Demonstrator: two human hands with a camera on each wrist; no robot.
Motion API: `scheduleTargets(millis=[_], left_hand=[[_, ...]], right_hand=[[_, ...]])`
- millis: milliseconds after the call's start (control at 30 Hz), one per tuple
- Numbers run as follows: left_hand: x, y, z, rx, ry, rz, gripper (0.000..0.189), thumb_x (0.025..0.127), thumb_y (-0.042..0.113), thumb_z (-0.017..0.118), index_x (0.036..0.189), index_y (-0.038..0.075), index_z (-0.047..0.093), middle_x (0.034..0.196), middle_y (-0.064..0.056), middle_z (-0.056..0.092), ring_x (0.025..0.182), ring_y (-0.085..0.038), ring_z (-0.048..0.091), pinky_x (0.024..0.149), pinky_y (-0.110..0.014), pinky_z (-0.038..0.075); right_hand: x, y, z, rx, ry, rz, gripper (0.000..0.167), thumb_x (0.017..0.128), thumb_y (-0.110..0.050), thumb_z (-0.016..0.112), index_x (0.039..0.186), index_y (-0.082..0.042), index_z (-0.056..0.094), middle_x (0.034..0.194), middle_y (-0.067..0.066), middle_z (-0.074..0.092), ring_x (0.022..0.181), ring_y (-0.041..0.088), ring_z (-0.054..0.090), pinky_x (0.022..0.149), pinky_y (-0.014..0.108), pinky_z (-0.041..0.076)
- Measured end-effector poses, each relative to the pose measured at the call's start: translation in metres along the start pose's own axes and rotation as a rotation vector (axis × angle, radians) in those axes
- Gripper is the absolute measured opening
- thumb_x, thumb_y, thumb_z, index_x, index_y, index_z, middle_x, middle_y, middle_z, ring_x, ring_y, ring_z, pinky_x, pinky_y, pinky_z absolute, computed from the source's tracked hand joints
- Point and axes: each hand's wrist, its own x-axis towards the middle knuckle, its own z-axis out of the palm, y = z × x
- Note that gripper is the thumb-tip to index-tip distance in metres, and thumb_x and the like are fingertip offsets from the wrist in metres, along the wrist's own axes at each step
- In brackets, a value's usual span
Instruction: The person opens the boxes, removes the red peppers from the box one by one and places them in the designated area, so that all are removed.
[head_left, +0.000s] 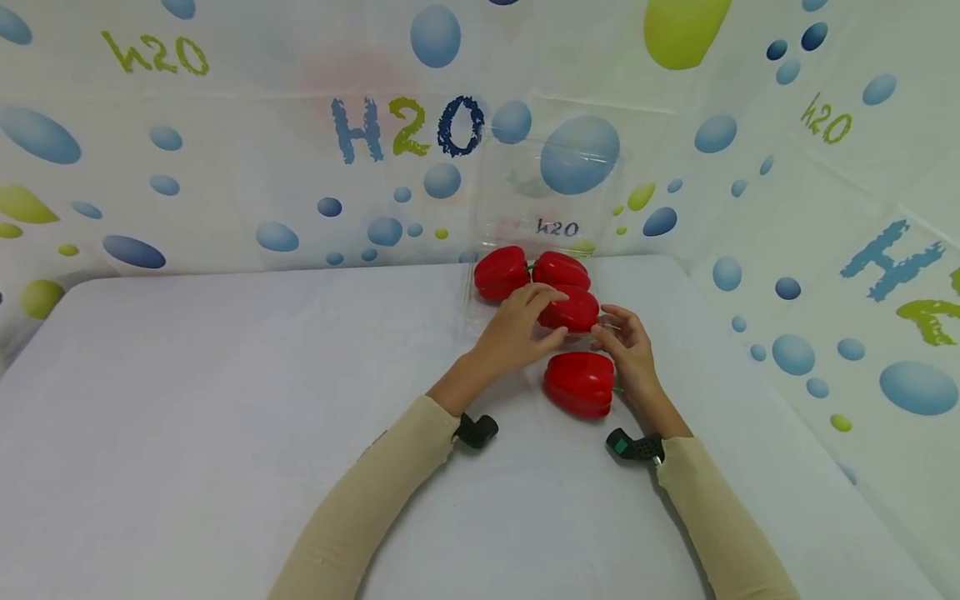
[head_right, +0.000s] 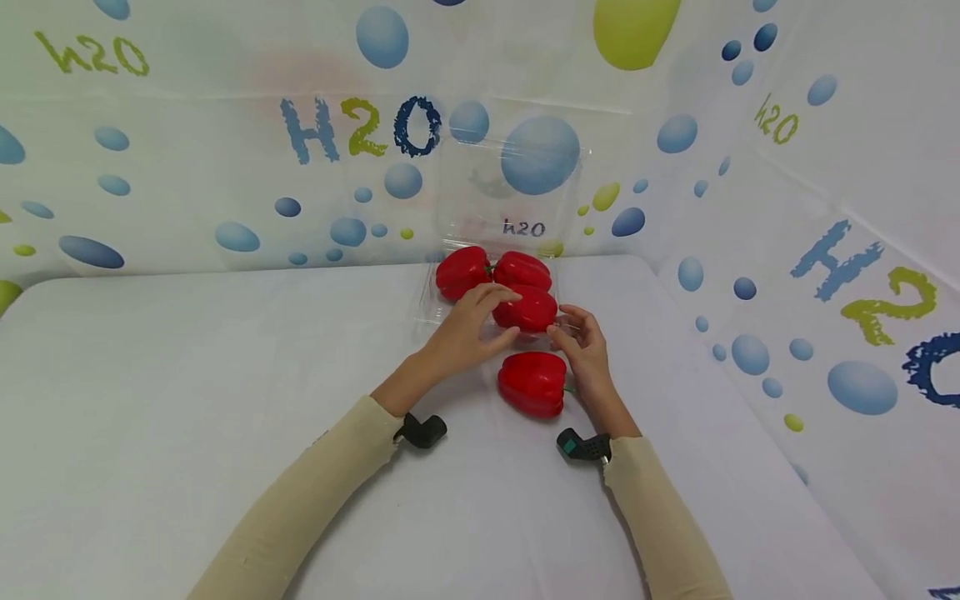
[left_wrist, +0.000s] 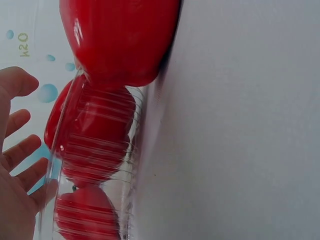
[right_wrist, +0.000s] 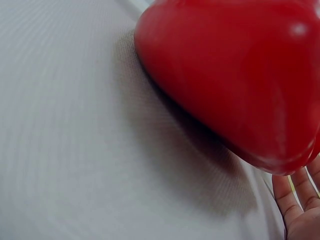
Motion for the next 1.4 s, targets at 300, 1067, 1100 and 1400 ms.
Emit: scheduleTargets(millis=[300,1067,1100,1400], left_hand=[[0.007,-0.003,0.001,0.000,-0.039,-0.053,0.062,0.085,0.025,0.075,0.140,0.016,0.046,0.141,-0.006,0.045,0.130,-0.022,0.043,0.103,-0.039,0.046],[0.021,-0.001,0.008,0.082,-0.111,-0.285,0.072,0.084,0.038,0.075,0.147,0.028,0.039,0.141,-0.010,0.047,0.126,-0.026,0.051,0.095,-0.044,0.052],[0.021,-0.001,0.008,0.082,-0.107,-0.284,0.072,0.084,0.038,0.075,0.147,0.028,0.040,0.141,-0.010,0.047,0.127,-0.026,0.051,0.095,-0.044,0.052],[0.020,-0.003,0.010,0.060,-0.071,-0.277,0.073,0.082,0.035,0.078,0.145,0.028,0.042,0.140,-0.010,0.048,0.127,-0.025,0.049,0.096,-0.044,0.051]], right_hand=[[-0.001,-0.002,0.000,0.002,0.003,0.001,0.050,0.094,-0.019,0.064,0.139,-0.014,0.043,0.123,0.000,0.052,0.098,0.013,0.058,0.083,0.020,0.054],[0.001,0.000,-0.001,-0.021,-0.001,0.007,0.054,0.093,-0.021,0.066,0.141,-0.014,0.041,0.128,0.003,0.051,0.102,0.016,0.057,0.087,0.021,0.053],[0.001,0.000,-0.001,-0.019,-0.001,0.010,0.054,0.093,-0.021,0.066,0.141,-0.014,0.041,0.128,0.003,0.051,0.102,0.016,0.057,0.087,0.021,0.053],[0.000,0.000,0.000,-0.032,0.009,0.023,0.056,0.092,-0.021,0.067,0.141,-0.015,0.041,0.128,0.003,0.052,0.100,0.017,0.058,0.087,0.022,0.053]])
